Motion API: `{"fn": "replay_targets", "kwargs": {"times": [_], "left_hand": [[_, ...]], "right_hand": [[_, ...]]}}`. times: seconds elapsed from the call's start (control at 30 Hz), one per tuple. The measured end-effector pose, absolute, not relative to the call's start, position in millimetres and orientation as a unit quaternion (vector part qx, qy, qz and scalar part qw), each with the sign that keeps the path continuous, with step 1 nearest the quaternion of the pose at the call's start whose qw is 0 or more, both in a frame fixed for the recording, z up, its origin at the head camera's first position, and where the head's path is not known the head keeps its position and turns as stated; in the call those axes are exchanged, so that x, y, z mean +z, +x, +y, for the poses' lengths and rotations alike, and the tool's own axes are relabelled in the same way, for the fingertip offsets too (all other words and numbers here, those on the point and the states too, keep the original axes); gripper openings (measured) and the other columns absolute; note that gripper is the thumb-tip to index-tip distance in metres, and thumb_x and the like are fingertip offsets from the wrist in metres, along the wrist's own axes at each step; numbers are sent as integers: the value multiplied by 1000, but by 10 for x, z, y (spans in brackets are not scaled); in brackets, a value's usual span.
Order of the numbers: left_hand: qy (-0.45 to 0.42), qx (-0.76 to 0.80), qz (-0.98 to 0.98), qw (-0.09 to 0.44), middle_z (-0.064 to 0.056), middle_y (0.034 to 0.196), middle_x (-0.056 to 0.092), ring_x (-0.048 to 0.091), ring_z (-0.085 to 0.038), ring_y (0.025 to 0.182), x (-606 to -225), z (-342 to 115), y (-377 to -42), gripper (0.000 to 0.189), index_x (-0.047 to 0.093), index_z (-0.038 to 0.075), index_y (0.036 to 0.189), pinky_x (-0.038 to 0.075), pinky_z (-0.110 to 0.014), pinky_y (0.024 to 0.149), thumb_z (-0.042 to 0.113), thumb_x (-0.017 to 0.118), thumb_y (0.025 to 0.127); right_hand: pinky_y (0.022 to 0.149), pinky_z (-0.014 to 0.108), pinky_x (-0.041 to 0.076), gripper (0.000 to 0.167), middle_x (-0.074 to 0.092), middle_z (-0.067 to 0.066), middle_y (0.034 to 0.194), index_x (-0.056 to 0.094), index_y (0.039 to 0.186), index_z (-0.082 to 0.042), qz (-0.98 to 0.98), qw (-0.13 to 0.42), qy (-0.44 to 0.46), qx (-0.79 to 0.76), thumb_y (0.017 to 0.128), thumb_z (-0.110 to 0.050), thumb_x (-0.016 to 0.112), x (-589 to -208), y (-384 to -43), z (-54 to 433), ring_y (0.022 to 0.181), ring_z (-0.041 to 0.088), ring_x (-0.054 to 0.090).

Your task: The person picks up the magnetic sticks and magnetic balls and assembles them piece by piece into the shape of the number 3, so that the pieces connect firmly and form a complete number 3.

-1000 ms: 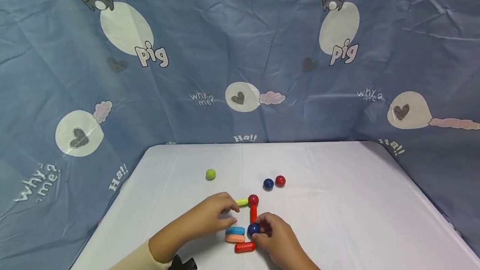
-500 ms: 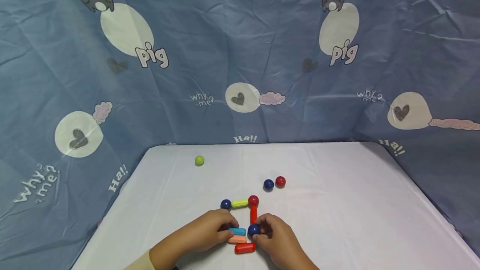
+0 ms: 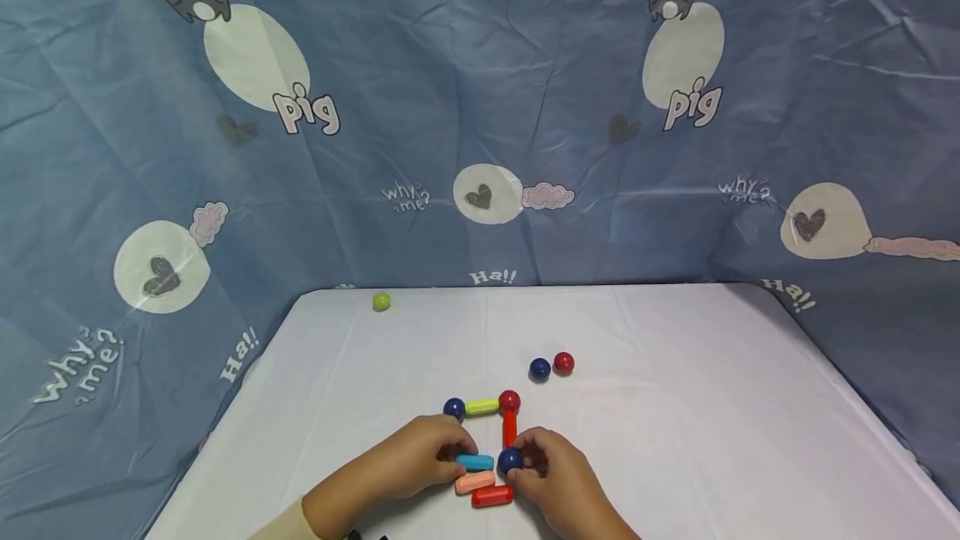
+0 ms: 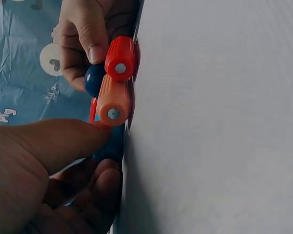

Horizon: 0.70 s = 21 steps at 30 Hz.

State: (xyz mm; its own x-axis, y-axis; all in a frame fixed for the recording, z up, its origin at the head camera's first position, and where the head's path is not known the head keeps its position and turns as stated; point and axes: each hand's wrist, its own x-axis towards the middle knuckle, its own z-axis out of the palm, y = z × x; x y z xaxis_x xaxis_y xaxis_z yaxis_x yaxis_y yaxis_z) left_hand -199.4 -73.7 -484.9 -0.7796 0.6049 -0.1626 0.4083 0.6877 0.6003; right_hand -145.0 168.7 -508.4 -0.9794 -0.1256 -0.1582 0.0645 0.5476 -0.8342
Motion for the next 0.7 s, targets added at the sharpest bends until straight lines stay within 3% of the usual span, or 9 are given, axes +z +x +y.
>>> {"fn": "replay_targets", "kwargs": {"times": [0.37, 0.7], "left_hand": [[261, 345, 889, 148, 17, 86, 64, 59, 2, 78, -4853, -828, -1968, 18, 81, 23, 101, 52, -19, 72, 13, 86, 86], [244, 395, 868, 179, 16, 83, 67, 59, -2, 76, -4883, -772, -1937, 16, 82, 21, 99, 52, -20, 72, 14, 87, 86]], "right_hand": [[87, 33, 61, 34, 68, -2, 103, 68, 114, -13, 868, 99, -20, -486, 86, -21, 87, -5085, -1443, 1700, 95, 15, 66], [84, 29, 61, 33, 68, -2, 100, 69, 114, -13, 868, 89, -16, -489, 86, -19, 87, -5093, -1432, 1693, 92, 14, 66]]}}
